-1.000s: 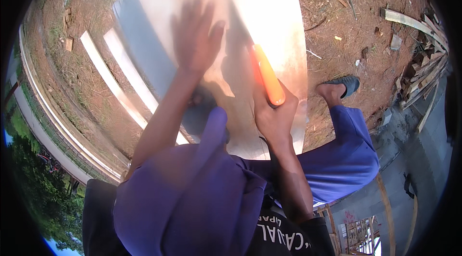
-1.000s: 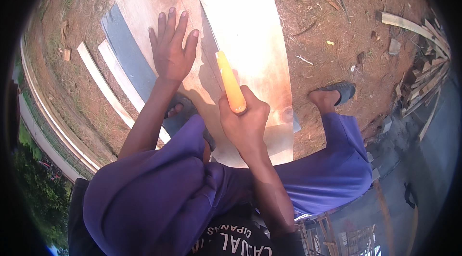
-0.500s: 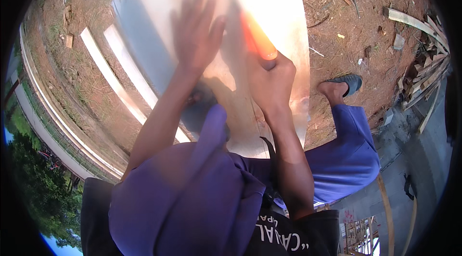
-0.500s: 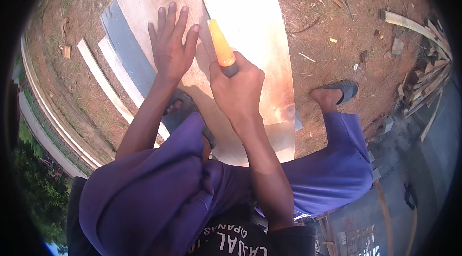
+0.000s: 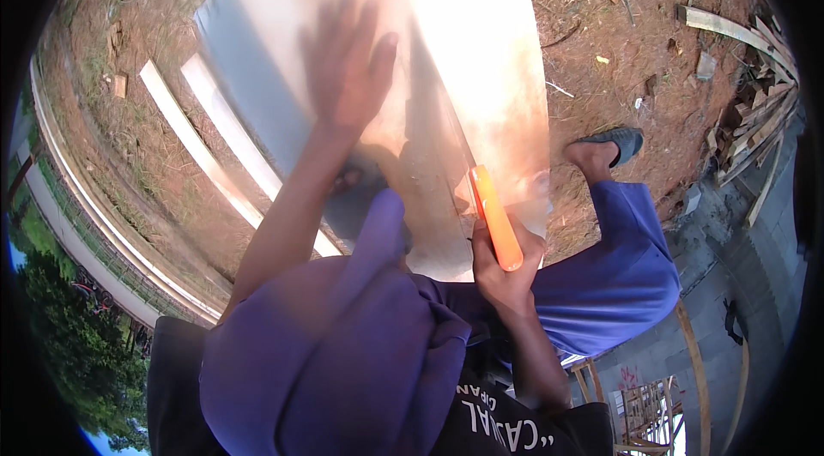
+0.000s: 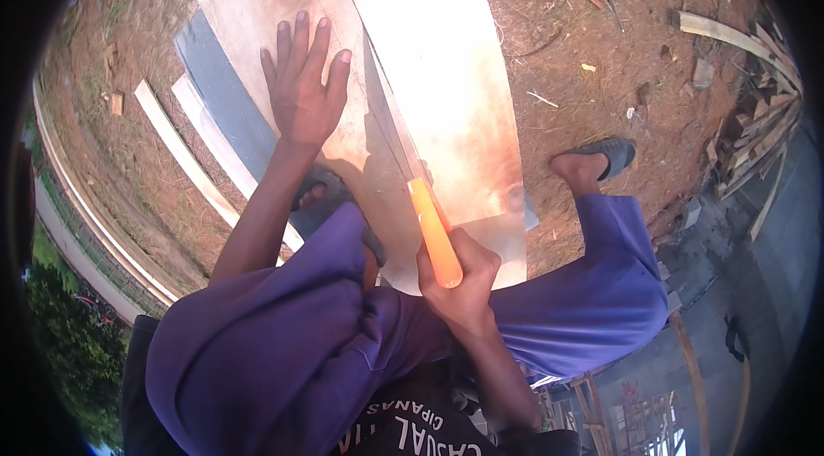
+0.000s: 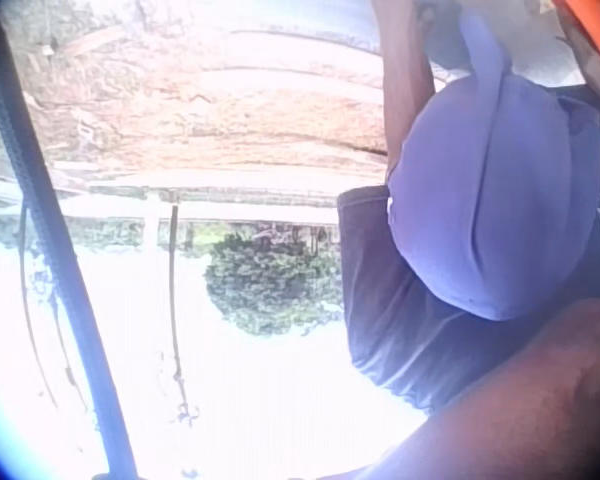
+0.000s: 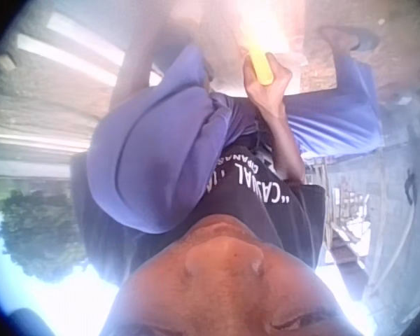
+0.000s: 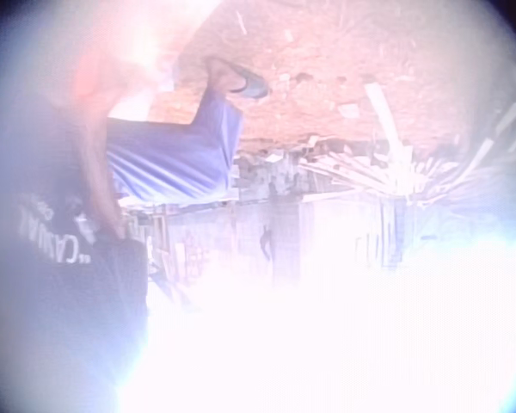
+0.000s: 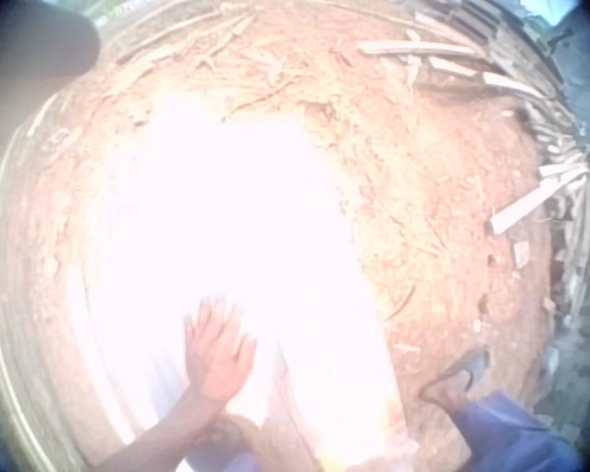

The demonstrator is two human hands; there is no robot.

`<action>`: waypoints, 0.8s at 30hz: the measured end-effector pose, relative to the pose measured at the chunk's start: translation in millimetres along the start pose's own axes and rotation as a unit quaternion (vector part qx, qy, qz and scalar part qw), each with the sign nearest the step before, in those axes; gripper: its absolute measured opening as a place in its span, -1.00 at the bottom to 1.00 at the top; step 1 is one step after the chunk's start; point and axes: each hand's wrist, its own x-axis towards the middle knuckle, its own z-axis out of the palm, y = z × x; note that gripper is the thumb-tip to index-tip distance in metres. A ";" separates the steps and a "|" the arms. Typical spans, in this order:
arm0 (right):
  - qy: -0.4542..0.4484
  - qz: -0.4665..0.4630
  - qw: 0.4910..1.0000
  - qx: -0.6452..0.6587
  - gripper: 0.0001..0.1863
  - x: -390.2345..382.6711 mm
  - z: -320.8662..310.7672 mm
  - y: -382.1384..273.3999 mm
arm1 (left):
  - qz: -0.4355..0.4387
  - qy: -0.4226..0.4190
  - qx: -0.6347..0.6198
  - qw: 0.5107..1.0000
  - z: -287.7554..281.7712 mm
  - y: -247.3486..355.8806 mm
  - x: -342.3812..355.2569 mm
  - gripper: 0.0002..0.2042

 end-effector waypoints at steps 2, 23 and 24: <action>0.046 -0.019 0.996 0.071 -0.79 83.9 48.2 -7.9 | 0.005 0.000 -0.008 1.000 1.3 5.9 6.5 -0.52; 0.034 0.031 0.994 0.096 -0.86 105.3 54.3 -32.2 | -0.002 -0.012 0.006 1.000 -2.0 3.6 0.4 -0.51; 0.025 0.026 0.996 0.076 -0.87 79.2 47.1 -14.2 | -0.006 -0.008 0.011 1.000 -1.2 0.0 3.0 -0.51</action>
